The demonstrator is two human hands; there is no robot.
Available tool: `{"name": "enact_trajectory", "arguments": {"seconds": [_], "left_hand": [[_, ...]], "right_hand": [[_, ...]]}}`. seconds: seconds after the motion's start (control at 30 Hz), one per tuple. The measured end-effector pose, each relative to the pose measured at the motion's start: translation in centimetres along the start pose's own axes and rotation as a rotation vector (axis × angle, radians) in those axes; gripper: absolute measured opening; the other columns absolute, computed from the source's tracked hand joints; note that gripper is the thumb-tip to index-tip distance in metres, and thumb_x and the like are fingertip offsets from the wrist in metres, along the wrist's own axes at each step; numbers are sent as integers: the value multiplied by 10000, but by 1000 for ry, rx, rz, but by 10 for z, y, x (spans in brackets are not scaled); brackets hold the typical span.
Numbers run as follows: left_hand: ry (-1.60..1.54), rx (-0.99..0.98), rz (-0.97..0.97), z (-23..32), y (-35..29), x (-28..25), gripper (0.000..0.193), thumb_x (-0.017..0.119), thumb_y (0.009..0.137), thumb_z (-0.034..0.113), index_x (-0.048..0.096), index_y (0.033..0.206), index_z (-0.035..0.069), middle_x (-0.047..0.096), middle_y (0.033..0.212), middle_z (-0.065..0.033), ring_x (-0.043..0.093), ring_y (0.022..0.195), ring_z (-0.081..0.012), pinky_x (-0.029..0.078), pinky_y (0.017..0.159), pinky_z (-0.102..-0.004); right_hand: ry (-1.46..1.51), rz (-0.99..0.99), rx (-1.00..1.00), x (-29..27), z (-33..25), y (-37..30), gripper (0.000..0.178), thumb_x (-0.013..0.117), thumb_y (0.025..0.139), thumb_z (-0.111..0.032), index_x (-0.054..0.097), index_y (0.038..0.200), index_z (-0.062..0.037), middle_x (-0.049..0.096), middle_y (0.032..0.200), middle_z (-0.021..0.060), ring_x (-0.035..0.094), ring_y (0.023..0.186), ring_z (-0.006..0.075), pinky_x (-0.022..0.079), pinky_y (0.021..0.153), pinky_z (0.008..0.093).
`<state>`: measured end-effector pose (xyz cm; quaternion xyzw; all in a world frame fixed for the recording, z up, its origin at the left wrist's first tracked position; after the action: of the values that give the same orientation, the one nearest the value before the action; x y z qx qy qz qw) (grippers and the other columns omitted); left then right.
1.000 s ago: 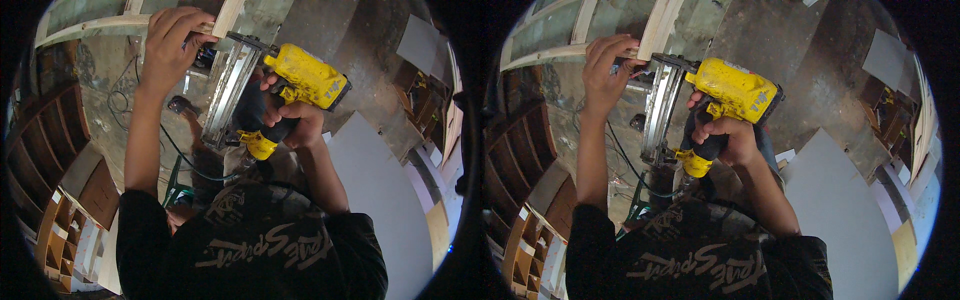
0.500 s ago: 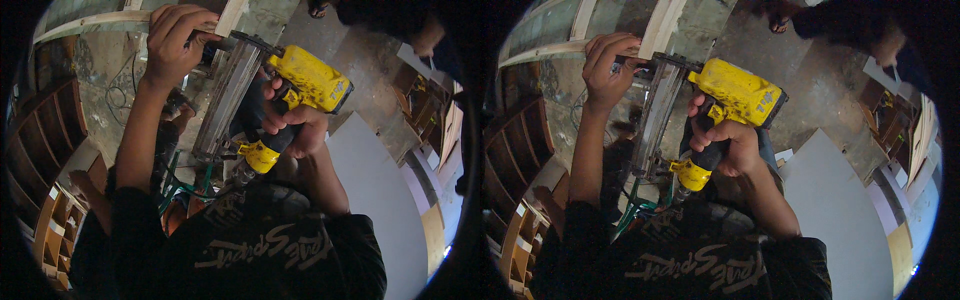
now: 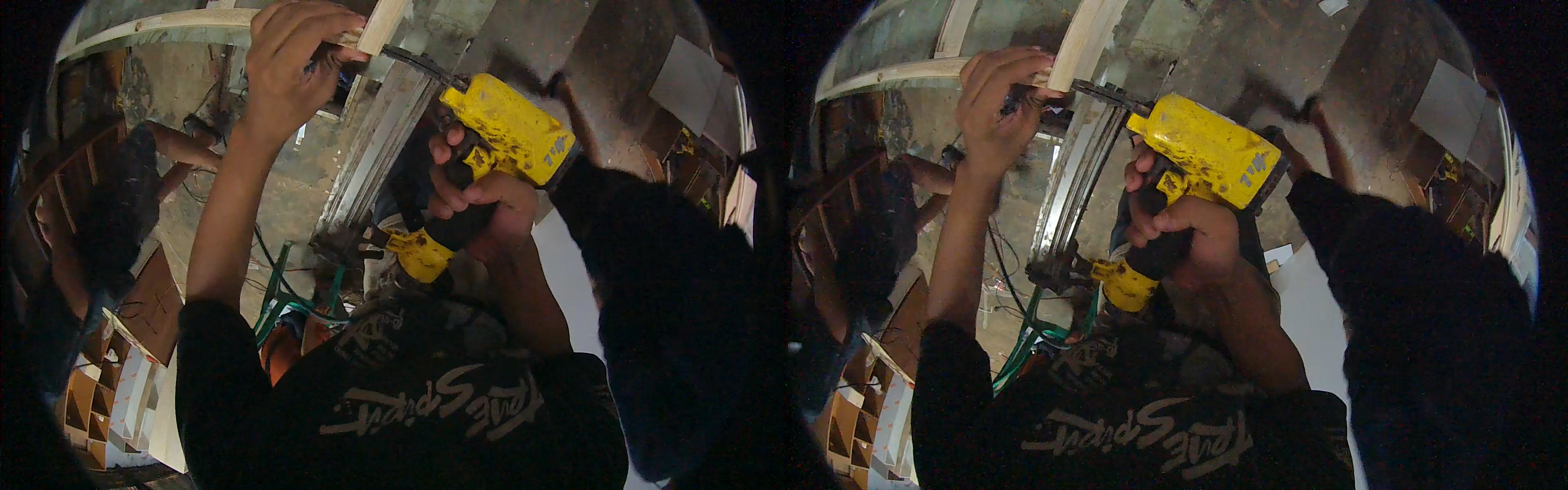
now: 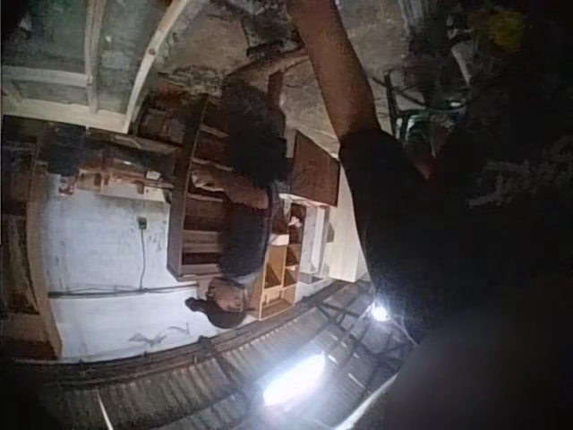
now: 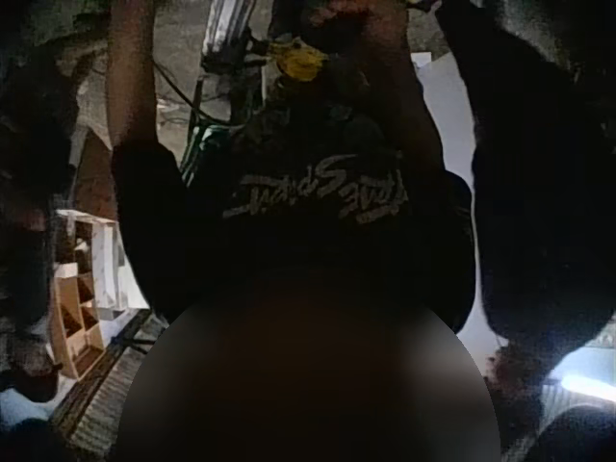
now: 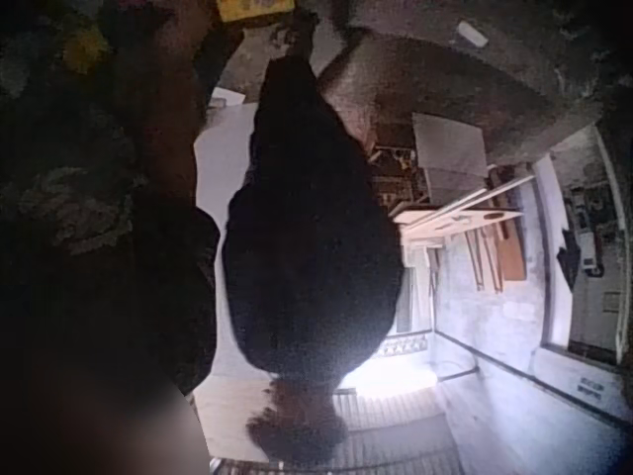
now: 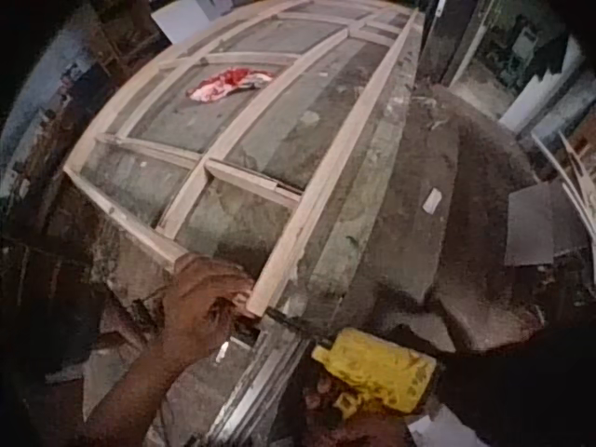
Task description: The person assembles a large wooden frame on a workbench, positioning thin wooden strips and securing them with a yellow pneumatic nail gun. They repeatedly align and fasten the strips while coworkers measure and assist nearby.
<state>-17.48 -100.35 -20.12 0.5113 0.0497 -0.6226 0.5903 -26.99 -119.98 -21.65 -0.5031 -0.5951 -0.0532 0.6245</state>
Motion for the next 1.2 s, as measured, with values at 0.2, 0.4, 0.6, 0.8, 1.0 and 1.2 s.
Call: {"name": "enact_trajectory", "arguments": {"seconds": [0.2,0.4,0.6,0.8,1.0,1.2], "left_hand": [[43,13,-4,-2,-2,2,322,802,755,155,695,1047,71,718,998,-59,660,914,-235,437,866,-341],[12,27,11,-2,0,3,307,801,749,140,705,1034,76,723,997,-56,661,921,-239,446,868,-347],[-36,120,58,-1,1,5,252,785,723,33,733,965,84,729,1019,-57,665,945,-227,457,872,-349],[8,96,27,4,1,5,241,760,709,-26,729,923,81,733,1049,-54,670,929,-216,450,869,-336],[4,192,33,4,5,5,236,717,685,-77,682,865,70,733,1122,-59,669,926,-218,444,846,-335],[35,180,-25,3,3,6,244,694,684,-98,657,854,72,740,1114,-44,671,934,-223,442,854,-345]], "right_hand": [[75,29,19,1,1,-1,526,587,619,-34,528,1141,-58,553,1026,82,495,648,148,448,634,315],[121,-7,-9,2,4,0,523,572,657,-31,509,1176,-49,516,1077,87,461,646,127,435,609,298],[26,8,-51,-3,2,-1,541,580,651,-33,524,1188,-46,520,1094,86,472,663,141,439,627,315],[30,24,-36,-5,1,-2,572,581,634,-30,530,1203,-46,523,1104,89,492,681,150,438,643,316],[3,33,-35,-5,0,-2,582,592,621,-32,536,1200,-46,534,1094,91,495,677,151,441,638,319],[4,31,-27,-5,-4,1,589,618,604,-50,546,1188,-46,540,1083,93,487,652,146,438,610,315]]}}
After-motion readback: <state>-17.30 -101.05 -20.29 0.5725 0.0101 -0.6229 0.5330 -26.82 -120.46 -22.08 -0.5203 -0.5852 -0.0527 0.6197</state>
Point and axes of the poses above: each hand's wrist, its own y-axis towards the middle knuckle, its own x-axis out of the palm, z = x × y, the point moved 6 cm from there along y, towards the middle knuckle
